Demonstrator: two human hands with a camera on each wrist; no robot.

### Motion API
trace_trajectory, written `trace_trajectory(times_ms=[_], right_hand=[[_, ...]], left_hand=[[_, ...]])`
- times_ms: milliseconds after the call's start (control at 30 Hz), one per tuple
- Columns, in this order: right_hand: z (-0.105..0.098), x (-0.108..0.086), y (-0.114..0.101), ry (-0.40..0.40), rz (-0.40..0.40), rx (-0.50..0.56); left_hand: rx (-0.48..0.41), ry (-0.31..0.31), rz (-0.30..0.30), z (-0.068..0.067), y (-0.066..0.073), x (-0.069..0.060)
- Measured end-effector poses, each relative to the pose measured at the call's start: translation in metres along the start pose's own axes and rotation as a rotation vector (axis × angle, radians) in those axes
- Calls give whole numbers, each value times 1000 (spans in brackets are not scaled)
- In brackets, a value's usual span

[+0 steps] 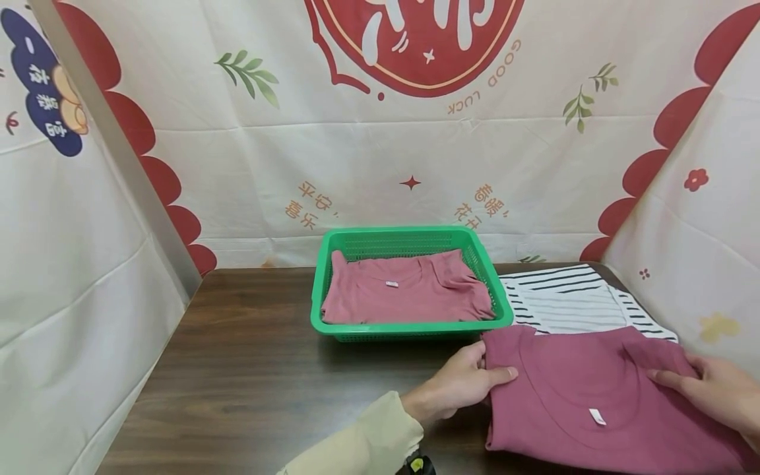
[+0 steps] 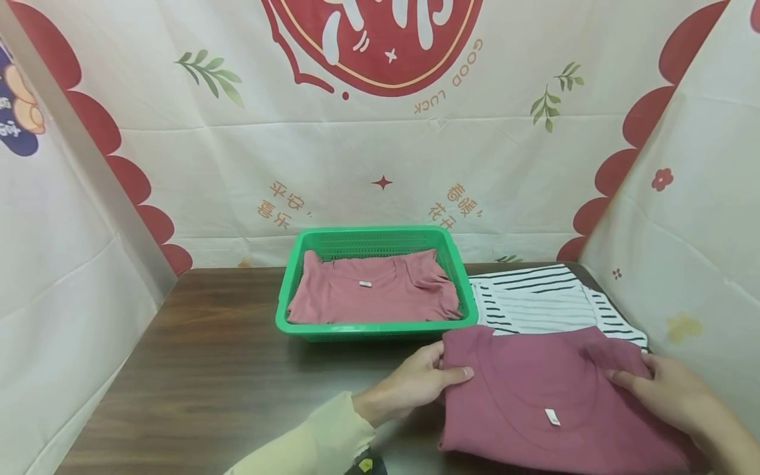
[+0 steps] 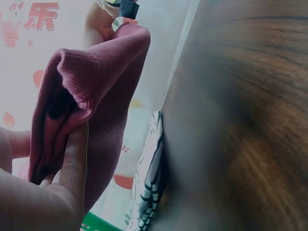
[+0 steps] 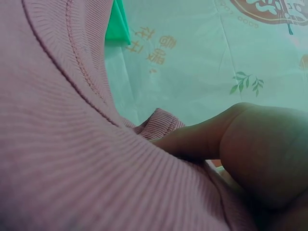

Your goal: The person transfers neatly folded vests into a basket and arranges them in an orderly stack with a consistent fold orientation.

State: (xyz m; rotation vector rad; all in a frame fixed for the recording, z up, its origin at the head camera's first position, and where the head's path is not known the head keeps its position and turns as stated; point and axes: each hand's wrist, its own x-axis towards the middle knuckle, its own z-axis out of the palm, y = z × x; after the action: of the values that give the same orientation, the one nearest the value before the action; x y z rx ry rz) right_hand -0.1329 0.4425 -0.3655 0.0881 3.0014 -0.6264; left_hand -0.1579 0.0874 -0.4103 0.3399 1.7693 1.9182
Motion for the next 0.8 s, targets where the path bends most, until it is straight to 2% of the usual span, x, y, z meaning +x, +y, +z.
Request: trace_trajectory(times_ms=[300,600,800], right_hand=[[-2,4,-8,-19,22,25],[-5,13,-21,14,-28,-50],[-4,15,-28,33,-54,-16]], left_hand=[[-1,-17,-2,-11,16,-2],[-16,2,-2,-25,27,-4],[-39,0,12,-32,32,-6]])
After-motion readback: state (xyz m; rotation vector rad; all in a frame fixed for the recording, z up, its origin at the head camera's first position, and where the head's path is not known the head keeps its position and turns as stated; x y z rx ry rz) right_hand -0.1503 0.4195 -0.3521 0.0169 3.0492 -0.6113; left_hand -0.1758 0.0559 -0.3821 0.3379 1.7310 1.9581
